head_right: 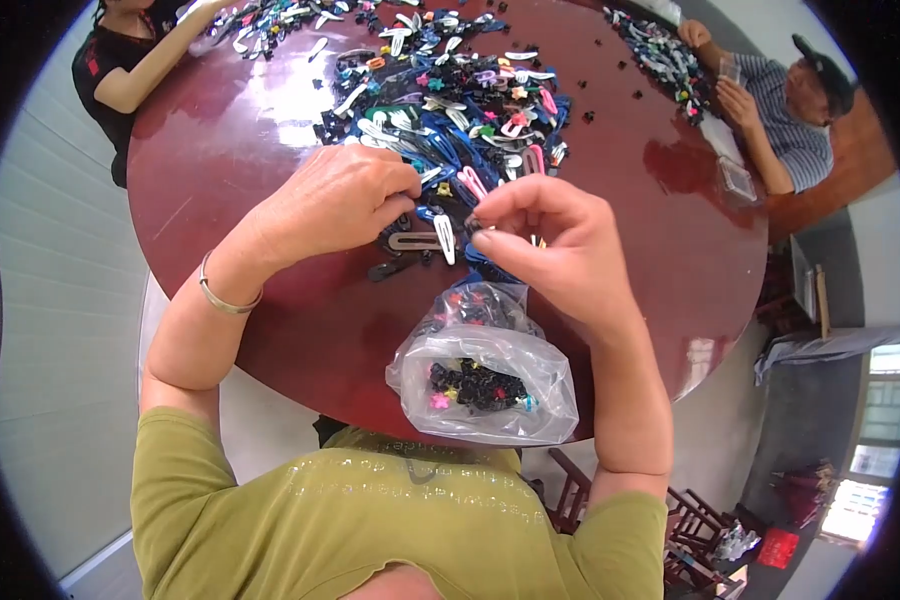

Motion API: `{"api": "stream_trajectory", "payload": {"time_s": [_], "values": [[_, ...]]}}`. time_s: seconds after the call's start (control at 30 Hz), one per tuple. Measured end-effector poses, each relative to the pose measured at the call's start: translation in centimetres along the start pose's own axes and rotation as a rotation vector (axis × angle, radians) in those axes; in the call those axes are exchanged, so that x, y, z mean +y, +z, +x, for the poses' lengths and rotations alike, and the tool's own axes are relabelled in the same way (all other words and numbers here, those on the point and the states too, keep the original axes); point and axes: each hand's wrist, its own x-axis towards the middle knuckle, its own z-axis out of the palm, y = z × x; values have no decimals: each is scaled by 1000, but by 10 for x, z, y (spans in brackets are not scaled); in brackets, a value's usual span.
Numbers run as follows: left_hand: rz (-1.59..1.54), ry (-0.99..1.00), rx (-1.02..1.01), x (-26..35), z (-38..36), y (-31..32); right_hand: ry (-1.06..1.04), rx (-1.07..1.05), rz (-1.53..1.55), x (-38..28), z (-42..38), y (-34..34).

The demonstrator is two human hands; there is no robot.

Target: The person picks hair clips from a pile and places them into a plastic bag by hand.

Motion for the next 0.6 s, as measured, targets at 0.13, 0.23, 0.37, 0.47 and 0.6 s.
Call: {"api": "stream_trajectory", "payload": {"time_s": [0.13, 0.23, 0.37, 0.47, 0.6], "values": [[-32, 45, 29, -3, 0, 2, -179, -345, 260, -26, -16, -18], [-102, 121, 24, -2, 0, 6, -162, -536, 72, -42, -18, -20], [-179, 204, -44, 6, -1, 8, -156, -226, -273, -28, -16, -8], [-164, 227, -93, 5, -1, 9, -137, -170, -390, -4, -5, 0], [-163, 234, -124, 5, -1, 9, -210, -216, -527, 13, 1, 12]]}}
